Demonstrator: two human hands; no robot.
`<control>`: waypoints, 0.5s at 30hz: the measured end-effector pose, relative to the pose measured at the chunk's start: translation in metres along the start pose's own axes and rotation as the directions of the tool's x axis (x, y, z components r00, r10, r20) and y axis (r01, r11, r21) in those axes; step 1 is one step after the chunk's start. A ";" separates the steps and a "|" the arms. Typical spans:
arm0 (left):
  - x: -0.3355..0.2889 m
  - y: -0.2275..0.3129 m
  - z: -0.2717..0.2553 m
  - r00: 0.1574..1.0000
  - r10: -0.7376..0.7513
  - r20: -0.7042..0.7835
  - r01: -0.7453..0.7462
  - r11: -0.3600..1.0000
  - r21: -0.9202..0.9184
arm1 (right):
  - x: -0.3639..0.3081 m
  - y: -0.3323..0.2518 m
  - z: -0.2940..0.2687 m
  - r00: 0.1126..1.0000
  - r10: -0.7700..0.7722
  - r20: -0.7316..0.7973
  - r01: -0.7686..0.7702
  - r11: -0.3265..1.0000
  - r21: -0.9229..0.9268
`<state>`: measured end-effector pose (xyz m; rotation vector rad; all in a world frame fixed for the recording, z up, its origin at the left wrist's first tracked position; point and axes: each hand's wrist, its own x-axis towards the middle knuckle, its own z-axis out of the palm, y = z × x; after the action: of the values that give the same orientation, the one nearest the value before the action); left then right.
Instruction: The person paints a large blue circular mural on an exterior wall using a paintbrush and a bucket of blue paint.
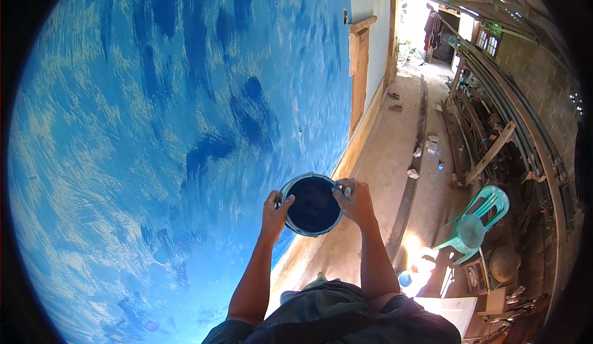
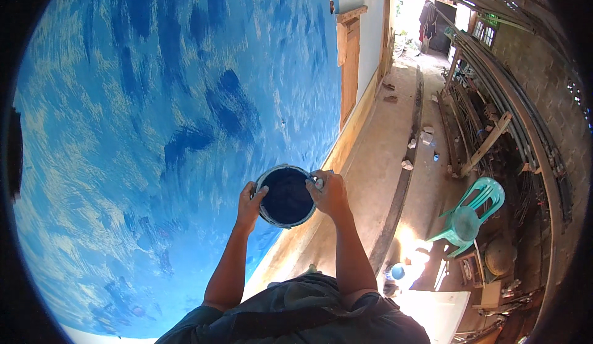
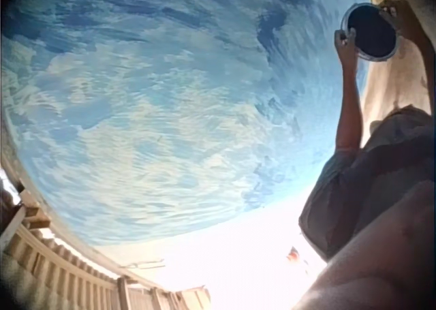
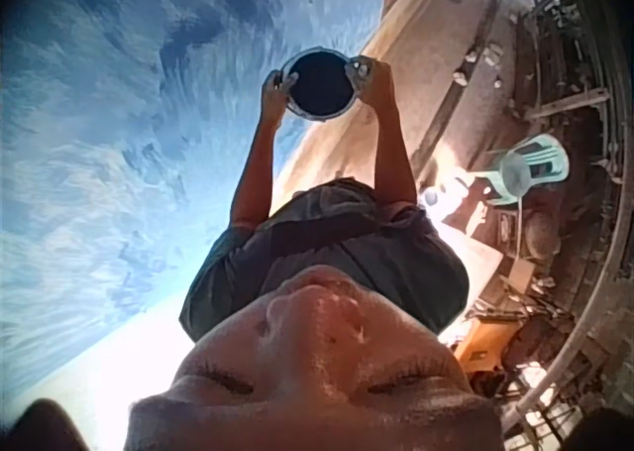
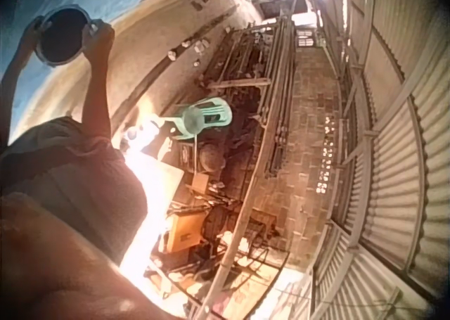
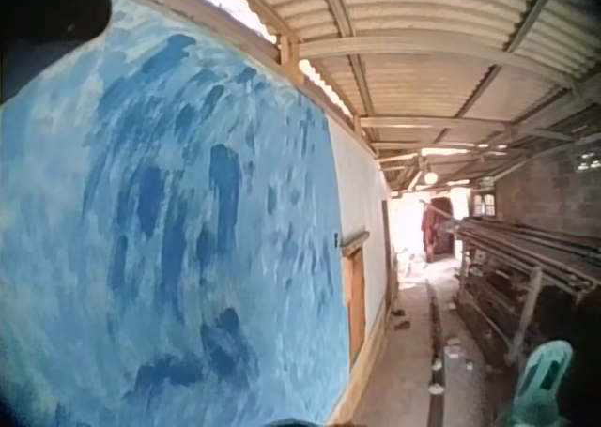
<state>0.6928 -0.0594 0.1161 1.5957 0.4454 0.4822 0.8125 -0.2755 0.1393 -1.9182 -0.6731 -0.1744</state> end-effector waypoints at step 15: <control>-0.002 0.019 0.025 0.968 0.241 -0.064 -0.224 0.954 0.201 | 0.006 -0.032 -0.047 0.975 -0.136 -0.174 0.148 0.987 0.055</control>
<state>0.7046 -0.0827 0.1333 1.8303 0.3806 0.7088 0.8087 -0.3050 0.1879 -1.7677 -0.6926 -0.3956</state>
